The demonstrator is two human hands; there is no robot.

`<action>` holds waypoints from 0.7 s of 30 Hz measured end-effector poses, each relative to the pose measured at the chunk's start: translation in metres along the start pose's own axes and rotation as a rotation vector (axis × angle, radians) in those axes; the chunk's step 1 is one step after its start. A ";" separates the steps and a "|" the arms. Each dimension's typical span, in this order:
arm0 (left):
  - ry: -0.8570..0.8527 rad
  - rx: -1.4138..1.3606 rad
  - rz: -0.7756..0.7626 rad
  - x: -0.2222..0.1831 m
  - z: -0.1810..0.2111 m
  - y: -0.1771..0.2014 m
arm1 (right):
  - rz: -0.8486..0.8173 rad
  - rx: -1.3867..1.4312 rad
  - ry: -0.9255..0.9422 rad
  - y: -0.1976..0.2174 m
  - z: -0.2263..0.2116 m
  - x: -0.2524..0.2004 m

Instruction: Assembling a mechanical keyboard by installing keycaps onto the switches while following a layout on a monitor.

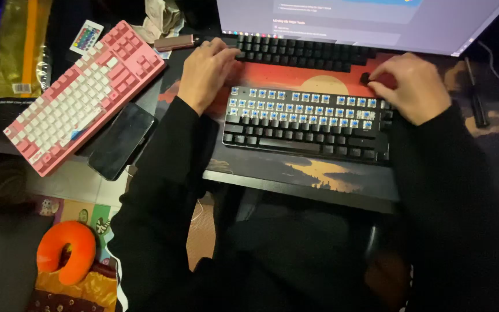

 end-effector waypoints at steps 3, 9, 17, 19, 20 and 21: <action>-0.042 0.070 -0.028 -0.001 -0.002 -0.012 | 0.148 0.142 0.081 0.019 0.002 -0.024; -0.148 -0.023 0.060 -0.003 0.003 -0.004 | 0.101 0.340 0.154 0.054 -0.045 -0.059; -0.051 -0.251 -0.065 -0.014 0.003 0.015 | 0.031 0.317 0.160 0.047 -0.052 -0.080; -0.048 -0.321 -0.074 -0.019 0.011 0.032 | 0.026 0.311 0.173 0.045 -0.052 -0.080; -0.070 -0.413 -0.086 -0.023 0.018 0.040 | 0.030 0.306 0.188 0.045 -0.053 -0.080; -0.084 -0.503 -0.098 -0.030 0.024 0.049 | 0.032 0.304 0.209 0.043 -0.054 -0.079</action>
Point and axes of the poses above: each hand's wrist, its own x-axis towards the middle knuckle, its own y-axis out of the back of the hand, z = x × y, the point moved 9 cm from there along x, towards the middle knuckle
